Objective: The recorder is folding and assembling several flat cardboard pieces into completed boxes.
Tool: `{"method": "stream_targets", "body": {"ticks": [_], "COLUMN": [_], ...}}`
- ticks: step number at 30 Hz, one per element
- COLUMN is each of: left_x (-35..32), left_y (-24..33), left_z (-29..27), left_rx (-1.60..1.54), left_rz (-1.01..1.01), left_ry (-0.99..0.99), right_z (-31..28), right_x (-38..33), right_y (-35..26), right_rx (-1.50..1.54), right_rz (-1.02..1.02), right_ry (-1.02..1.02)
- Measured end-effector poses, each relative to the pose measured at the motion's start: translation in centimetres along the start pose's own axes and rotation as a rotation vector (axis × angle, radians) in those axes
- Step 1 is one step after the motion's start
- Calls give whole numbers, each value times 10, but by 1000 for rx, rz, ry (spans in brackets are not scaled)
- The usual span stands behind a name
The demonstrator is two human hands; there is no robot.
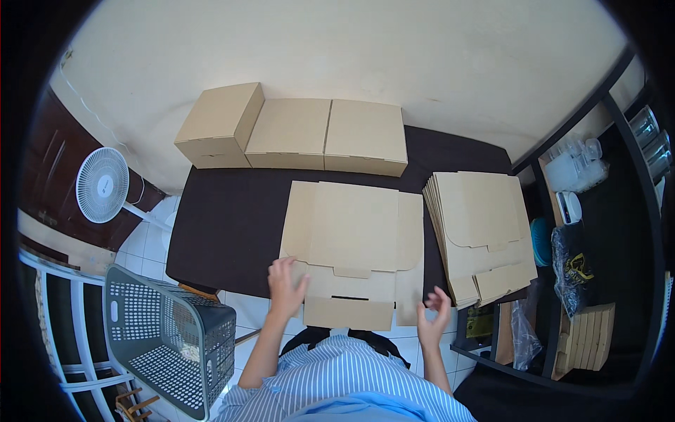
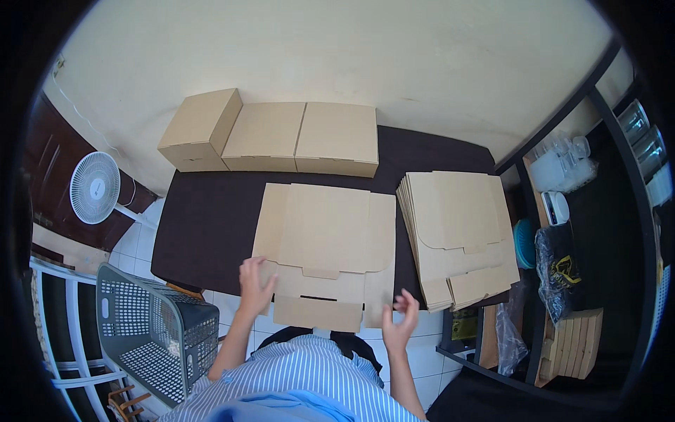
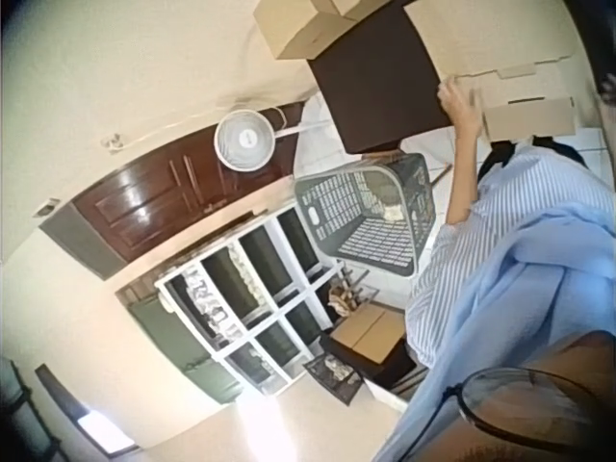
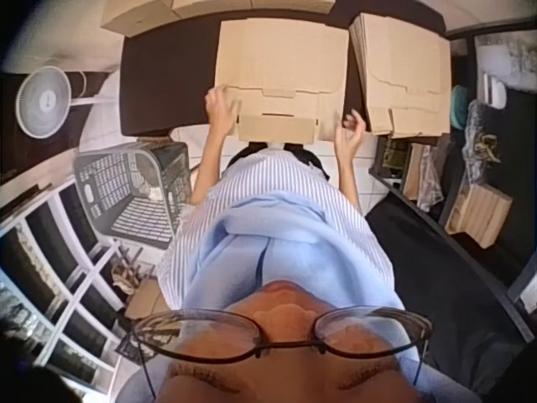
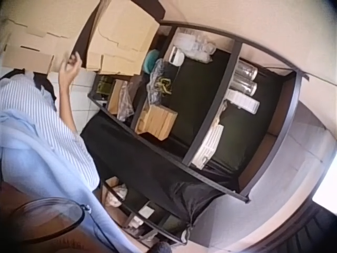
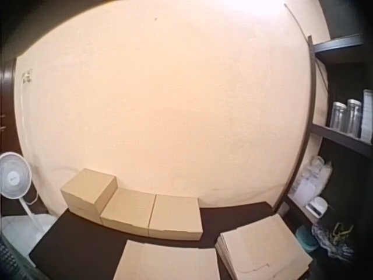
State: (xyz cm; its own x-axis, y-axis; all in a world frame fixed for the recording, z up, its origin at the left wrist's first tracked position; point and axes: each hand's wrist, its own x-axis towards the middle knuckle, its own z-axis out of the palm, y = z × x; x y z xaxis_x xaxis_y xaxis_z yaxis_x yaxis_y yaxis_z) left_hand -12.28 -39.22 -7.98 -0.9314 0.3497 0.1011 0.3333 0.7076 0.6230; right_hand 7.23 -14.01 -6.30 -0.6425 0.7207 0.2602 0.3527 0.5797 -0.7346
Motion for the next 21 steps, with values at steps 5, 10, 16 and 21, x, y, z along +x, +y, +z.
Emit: {"method": "stream_targets", "body": {"ticks": [5,10,16,21], "left_x": [1,-4,-8,3], "left_y": [9,-10,-17,11], "left_z": [37,53,53,33], "left_rx": [104,-315,-279,54], "left_rz": [48,54,110,30], "left_ry": [99,370,347,78], "right_z": [75,78,82,98], "right_x": [31,65,125,222], "right_y": [-16,-17,-63,-100], "right_rx": [891,1260,1327,814], "right_rz": [762,1064,354,43], "right_ry": [-15,-93,-177,-325]}}
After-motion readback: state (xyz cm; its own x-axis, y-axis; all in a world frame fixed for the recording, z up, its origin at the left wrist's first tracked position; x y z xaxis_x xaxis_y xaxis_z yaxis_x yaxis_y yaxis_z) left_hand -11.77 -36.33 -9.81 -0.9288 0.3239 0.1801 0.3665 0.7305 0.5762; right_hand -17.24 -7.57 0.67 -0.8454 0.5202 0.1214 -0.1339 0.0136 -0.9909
